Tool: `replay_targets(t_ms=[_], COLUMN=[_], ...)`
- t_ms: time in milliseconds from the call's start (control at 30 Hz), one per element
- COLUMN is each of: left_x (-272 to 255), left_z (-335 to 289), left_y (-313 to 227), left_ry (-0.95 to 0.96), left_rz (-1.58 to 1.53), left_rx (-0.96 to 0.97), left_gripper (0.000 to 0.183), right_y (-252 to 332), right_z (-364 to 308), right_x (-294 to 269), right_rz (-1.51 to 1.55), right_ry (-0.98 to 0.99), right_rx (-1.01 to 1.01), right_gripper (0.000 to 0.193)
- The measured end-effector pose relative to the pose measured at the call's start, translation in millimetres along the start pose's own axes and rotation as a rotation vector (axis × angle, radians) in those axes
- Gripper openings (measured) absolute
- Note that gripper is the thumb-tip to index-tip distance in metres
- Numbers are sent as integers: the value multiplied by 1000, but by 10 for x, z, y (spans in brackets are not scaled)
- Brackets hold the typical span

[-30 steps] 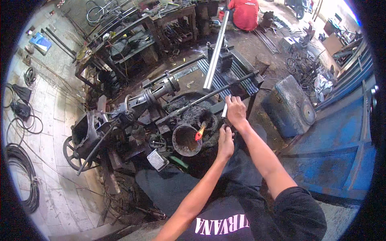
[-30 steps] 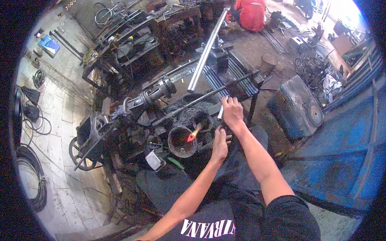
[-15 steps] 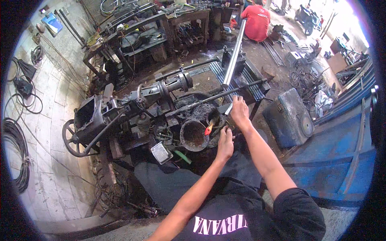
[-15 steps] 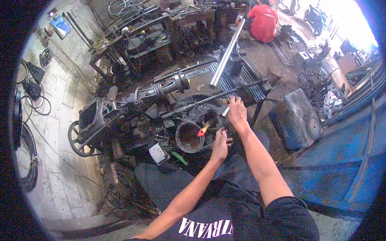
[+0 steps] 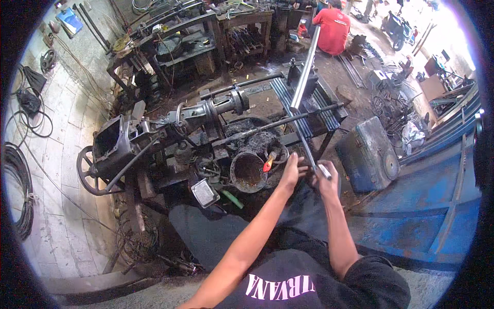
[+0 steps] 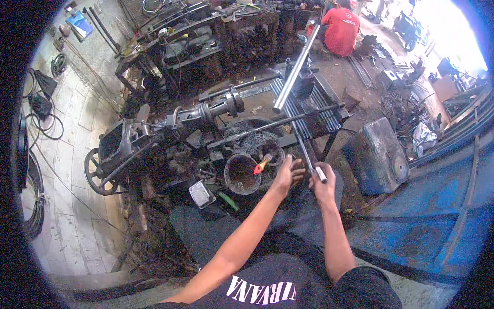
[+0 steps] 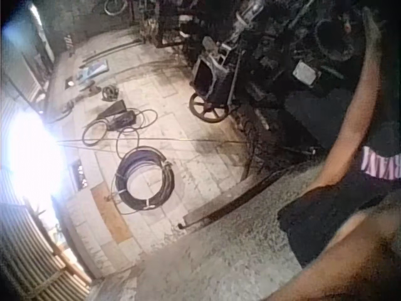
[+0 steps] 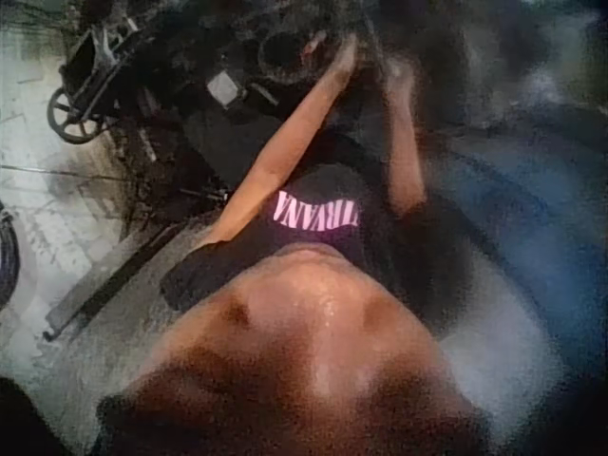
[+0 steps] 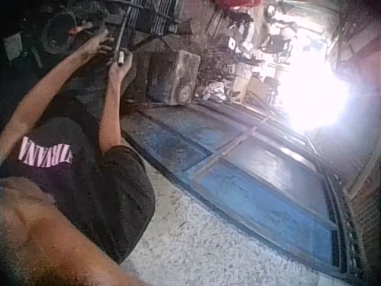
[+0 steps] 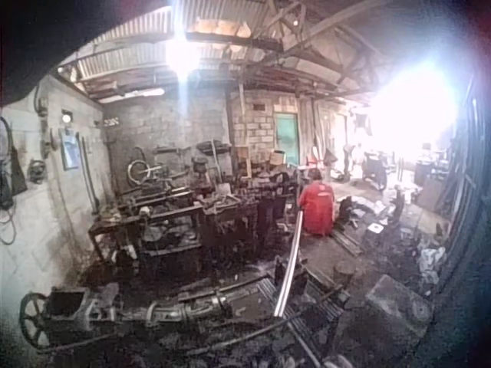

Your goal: Mark a small metal component using a white marker.

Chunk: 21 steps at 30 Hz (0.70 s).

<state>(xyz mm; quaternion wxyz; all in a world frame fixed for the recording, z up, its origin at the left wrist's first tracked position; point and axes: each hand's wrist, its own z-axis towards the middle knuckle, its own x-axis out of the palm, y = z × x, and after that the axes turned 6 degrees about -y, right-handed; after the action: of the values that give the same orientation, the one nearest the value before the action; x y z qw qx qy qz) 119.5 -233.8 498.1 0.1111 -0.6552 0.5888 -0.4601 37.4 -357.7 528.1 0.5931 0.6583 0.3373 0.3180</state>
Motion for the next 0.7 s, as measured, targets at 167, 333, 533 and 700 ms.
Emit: replay_targets(t_ms=[167, 333, 533, 700], left_x=[212, 511, 326, -257], left_z=[233, -133, -1232, -1853], left_y=[-245, -233, -490, -682], left_ry=[154, 81, 374, 133], left_rz=[-172, 42, 226, 421], left_rx=[-18, -44, 72, 326], left_gripper=[34, 23, 19, 18], right_y=[253, 652, 887, 1012], right_z=[-558, -578, -408, -621], right_x=[-467, -884, -748, 160], right_rz=[-165, -477, -138, 53], right_ry=[72, 86, -6, 176], right_rx=[-139, -268, -241, -270], right_gripper=[25, 29, 22, 27])
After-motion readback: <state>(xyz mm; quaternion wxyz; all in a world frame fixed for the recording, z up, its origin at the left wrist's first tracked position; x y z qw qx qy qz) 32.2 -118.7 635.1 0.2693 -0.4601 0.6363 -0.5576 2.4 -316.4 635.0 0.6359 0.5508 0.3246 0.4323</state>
